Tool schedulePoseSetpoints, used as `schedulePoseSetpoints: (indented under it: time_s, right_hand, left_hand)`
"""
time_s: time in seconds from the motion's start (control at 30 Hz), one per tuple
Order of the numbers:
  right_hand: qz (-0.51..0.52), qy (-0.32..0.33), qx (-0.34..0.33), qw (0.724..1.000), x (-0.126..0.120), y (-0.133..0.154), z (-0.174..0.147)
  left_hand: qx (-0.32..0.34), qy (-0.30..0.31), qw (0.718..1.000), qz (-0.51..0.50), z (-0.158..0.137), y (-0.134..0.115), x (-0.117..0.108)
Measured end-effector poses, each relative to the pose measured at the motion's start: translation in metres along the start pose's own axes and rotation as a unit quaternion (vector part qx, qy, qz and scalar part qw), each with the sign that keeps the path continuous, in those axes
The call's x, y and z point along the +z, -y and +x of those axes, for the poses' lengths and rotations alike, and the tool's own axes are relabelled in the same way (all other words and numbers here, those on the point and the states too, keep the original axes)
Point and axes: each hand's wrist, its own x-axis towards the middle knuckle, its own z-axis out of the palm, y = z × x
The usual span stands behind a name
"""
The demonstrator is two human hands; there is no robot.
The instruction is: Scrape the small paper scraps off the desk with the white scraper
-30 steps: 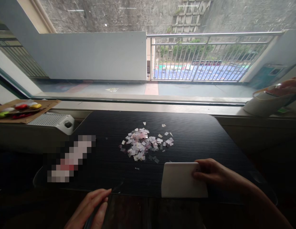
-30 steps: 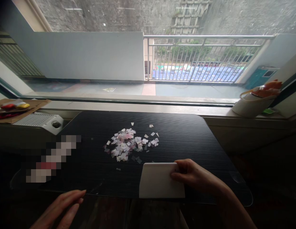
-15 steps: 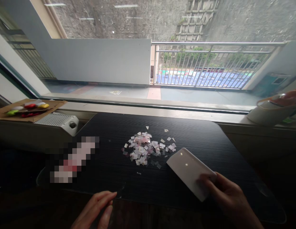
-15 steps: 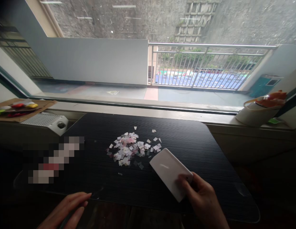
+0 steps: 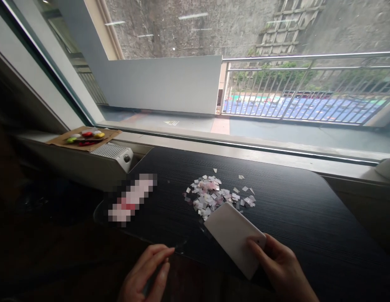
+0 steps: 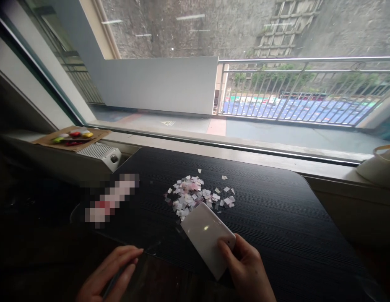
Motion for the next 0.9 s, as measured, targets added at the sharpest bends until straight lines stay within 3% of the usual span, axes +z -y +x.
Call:
schedulePoseSetpoints:
  time_s: [0.27, 0.47, 0.53, 0.9]
  right_hand:
    - [-0.037, 0.126, -0.008, 0.991, 0.016, 0.007, 0.004]
    - [-0.050, 0.074, -0.006, 0.996, 0.002, 0.018, 0.010]
    - [-0.054, 0.085, -0.001, 0.995, 0.001, 0.021, 0.012]
    - [-0.065, 0.238, 0.014, 0.969, 0.013, 0.031, 0.021]
  left_hand:
    - [0.001, -0.003, 1.000, -0.014, 0.004, -0.008, 0.001]
    - [-0.017, -0.008, 1.000, -0.006, 0.003, -0.008, 0.001]
    - [-0.017, -0.006, 1.000, -0.005, 0.004, -0.007, 0.003]
    - [-0.026, 0.002, 0.999, -0.020, 0.003, -0.011, 0.002]
